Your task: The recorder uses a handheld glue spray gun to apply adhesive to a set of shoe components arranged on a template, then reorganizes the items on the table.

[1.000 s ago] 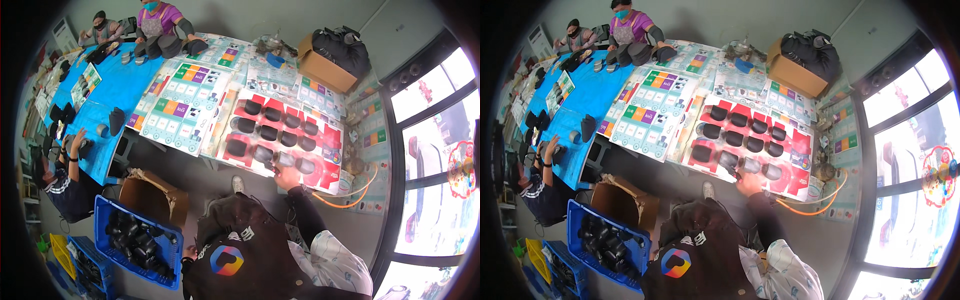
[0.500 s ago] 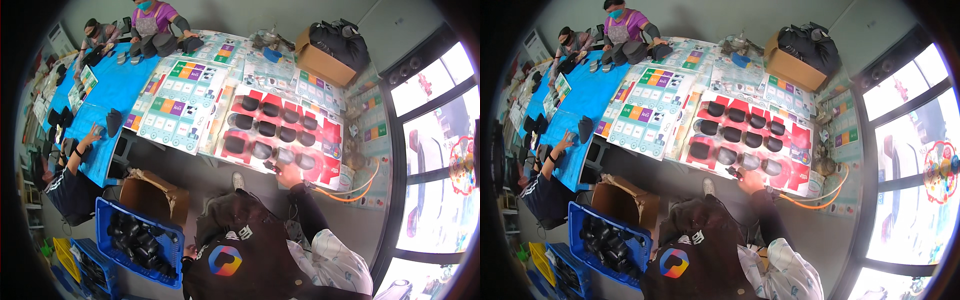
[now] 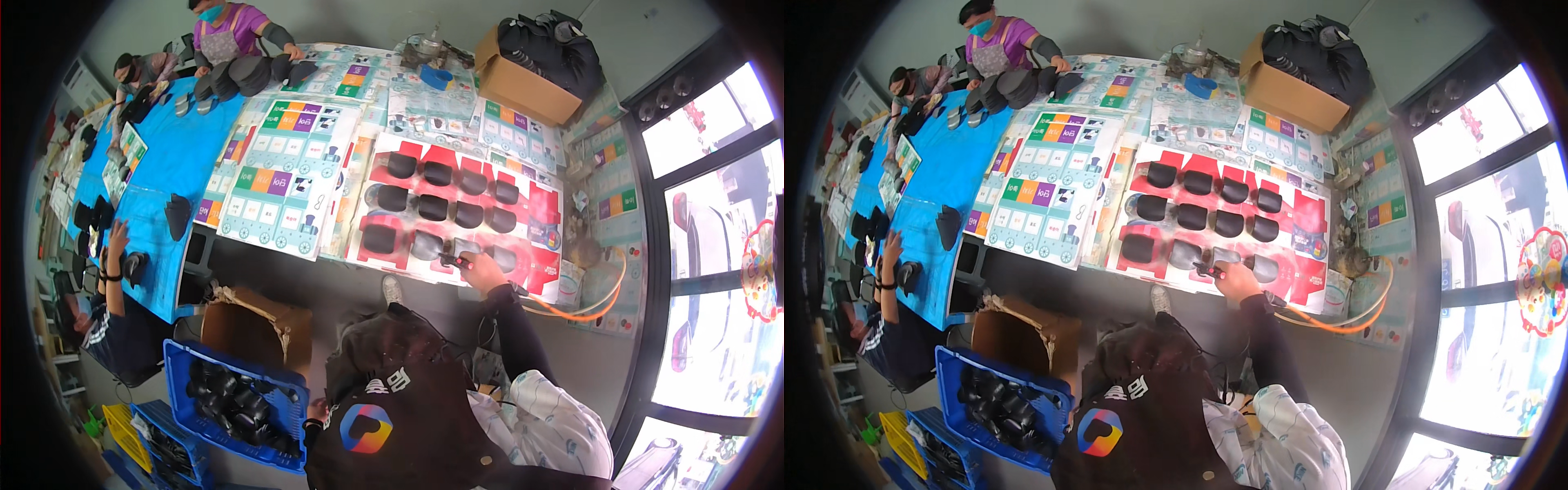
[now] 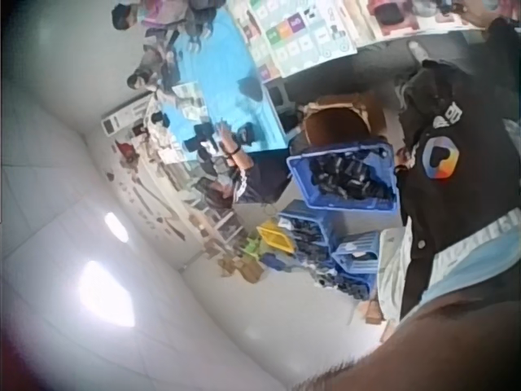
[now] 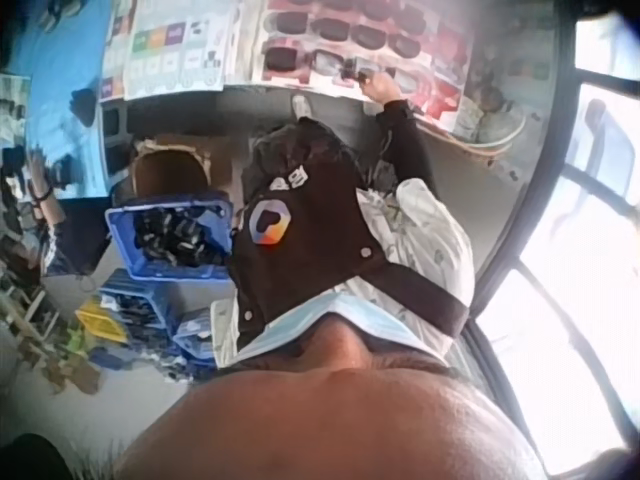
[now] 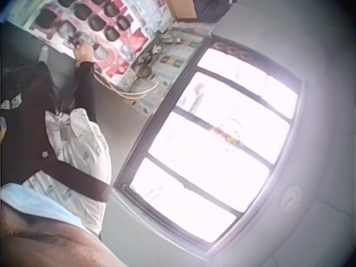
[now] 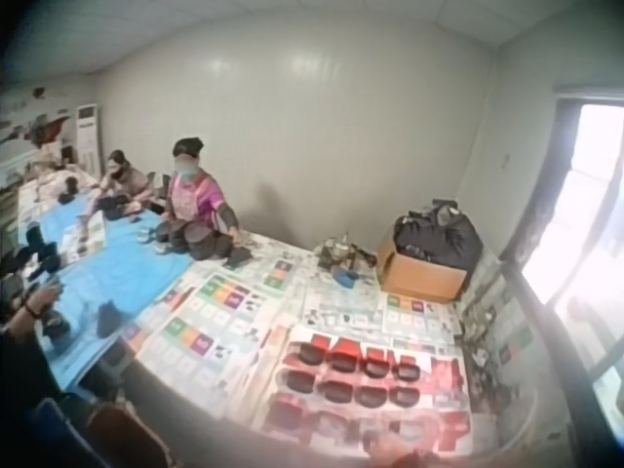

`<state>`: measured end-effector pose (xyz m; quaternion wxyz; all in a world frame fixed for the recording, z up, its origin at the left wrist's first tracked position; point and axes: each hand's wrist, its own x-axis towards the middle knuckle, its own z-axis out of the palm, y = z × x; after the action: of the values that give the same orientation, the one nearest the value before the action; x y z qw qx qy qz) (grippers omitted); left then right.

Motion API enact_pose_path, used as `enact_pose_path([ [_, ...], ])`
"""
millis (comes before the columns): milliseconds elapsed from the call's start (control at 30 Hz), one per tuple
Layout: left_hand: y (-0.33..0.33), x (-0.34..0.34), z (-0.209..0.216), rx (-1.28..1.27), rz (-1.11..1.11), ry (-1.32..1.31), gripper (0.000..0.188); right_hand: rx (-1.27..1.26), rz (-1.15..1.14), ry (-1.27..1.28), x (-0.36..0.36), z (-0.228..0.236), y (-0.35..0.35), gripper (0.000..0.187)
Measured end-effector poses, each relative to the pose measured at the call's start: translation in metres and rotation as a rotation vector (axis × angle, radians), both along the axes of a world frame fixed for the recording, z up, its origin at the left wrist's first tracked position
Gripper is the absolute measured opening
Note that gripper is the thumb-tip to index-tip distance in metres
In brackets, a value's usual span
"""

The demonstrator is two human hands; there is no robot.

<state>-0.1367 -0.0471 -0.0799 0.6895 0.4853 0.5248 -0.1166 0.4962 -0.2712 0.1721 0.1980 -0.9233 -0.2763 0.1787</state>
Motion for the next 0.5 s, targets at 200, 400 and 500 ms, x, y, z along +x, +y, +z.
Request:
enact_pose_path([
  [200, 0.012, 0.02, 0.011, 0.51, -0.273, 0.055, 0.025, 0.076, 0.037, 0.134, 0.046, 0.021, 0.02, 0.029],
  [400, 0.028, 0.033, 0.038, 0.548, -0.383, 0.105, 0.025, 0.1, 0.017, 0.277, 0.092, 0.027, 0.055, 0.037],
  [500, 0.047, 0.064, 0.059, 0.596, -0.445, 0.086, 0.025, 0.108, -0.004, 0.337, 0.117, 0.024, 0.059, 0.038],
])
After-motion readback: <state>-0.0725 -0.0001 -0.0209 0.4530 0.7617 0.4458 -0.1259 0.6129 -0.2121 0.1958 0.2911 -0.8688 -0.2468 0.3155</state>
